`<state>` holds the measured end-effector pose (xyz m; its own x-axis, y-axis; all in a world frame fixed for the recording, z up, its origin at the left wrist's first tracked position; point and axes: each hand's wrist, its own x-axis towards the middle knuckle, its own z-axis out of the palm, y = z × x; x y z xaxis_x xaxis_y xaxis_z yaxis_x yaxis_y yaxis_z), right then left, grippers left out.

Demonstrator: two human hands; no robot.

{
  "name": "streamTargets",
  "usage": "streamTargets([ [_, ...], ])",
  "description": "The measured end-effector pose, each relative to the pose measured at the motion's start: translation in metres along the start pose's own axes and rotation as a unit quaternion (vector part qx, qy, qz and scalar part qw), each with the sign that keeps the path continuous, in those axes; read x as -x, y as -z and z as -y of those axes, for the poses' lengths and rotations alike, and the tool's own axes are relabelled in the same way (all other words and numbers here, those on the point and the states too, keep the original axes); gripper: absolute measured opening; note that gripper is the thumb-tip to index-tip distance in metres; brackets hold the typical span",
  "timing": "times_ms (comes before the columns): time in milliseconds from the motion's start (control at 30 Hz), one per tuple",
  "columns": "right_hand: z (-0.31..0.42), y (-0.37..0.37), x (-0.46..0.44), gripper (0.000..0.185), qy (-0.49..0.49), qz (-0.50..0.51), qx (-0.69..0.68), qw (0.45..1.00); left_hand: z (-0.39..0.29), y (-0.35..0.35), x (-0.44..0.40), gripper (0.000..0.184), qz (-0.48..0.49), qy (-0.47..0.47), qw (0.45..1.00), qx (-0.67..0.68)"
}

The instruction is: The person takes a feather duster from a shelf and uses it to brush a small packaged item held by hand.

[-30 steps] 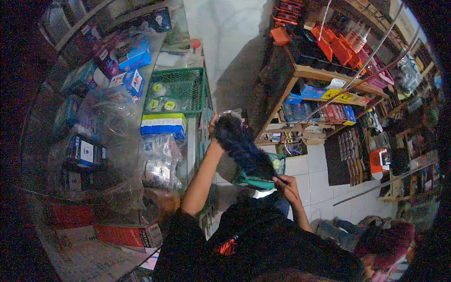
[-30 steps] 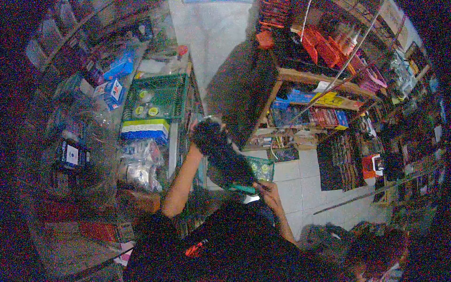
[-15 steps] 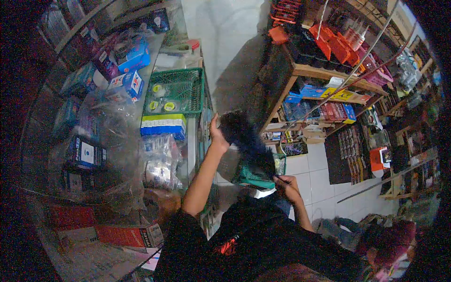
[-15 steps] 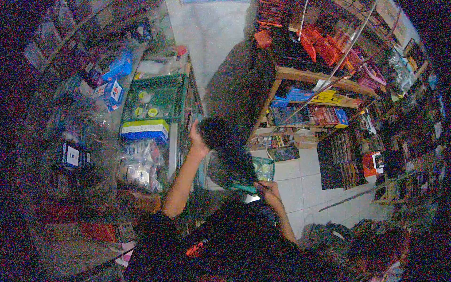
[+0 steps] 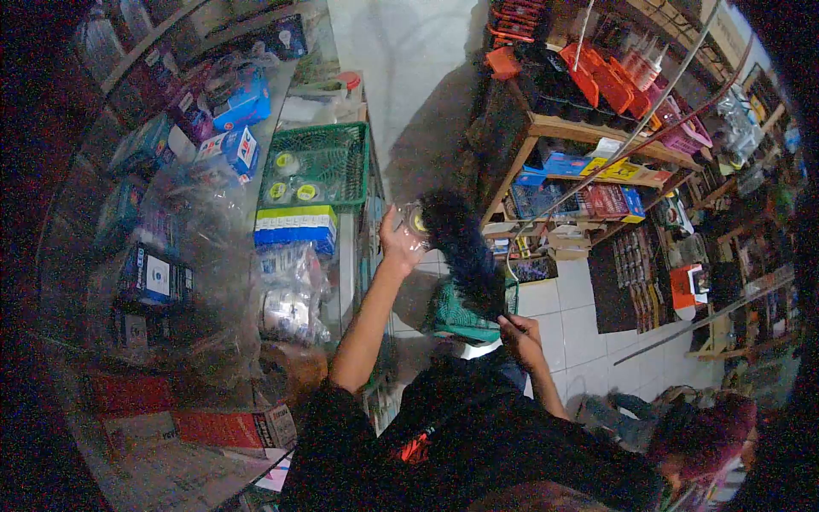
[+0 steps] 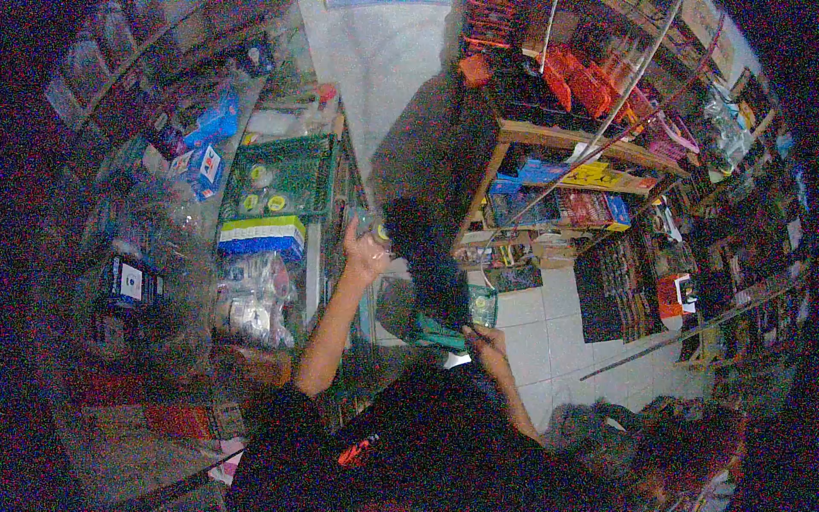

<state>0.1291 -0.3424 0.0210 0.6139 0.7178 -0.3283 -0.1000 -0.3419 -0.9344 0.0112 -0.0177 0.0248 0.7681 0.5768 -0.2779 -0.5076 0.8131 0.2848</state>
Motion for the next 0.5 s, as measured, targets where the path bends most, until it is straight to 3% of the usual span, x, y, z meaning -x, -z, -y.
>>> streamTargets([
  [67,0.003,0.002,-0.001,0.025,0.001,0.015,0.026,1.000,0.000,-0.003,0.001,0.072,-0.014,0.011,1.000,-0.002],
  [100,0.006,0.008,-0.002,0.026,0.007,0.041,0.033,0.999,0.003,-0.005,0.000,0.073,0.047,-0.015,0.999,-0.010],
  [133,0.015,0.009,-0.001,0.026,0.013,0.066,0.040,0.997,-0.003,-0.006,0.004,0.073,0.191,0.057,0.980,-0.021],
  [200,0.024,0.004,0.002,0.026,0.009,0.049,0.011,0.999,0.000,-0.009,0.009,0.076,0.043,0.013,0.998,0.046],
  [300,0.021,0.002,0.006,0.027,-0.009,0.067,0.008,0.998,0.003,-0.001,-0.003,0.079,-0.019,-0.014,1.000,0.002],
  [400,0.027,0.001,0.008,0.028,0.008,0.080,0.017,0.997,-0.003,0.008,-0.004,0.074,0.251,0.074,0.965,-0.019],
  [467,0.028,0.001,0.008,0.028,0.015,0.065,0.003,0.998,0.002,0.009,-0.012,0.075,0.175,0.014,0.984,-0.033],
  [500,0.023,0.000,0.006,0.028,0.010,0.050,-0.013,0.999,0.005,0.011,-0.012,0.079,0.089,-0.017,0.995,-0.037],
])
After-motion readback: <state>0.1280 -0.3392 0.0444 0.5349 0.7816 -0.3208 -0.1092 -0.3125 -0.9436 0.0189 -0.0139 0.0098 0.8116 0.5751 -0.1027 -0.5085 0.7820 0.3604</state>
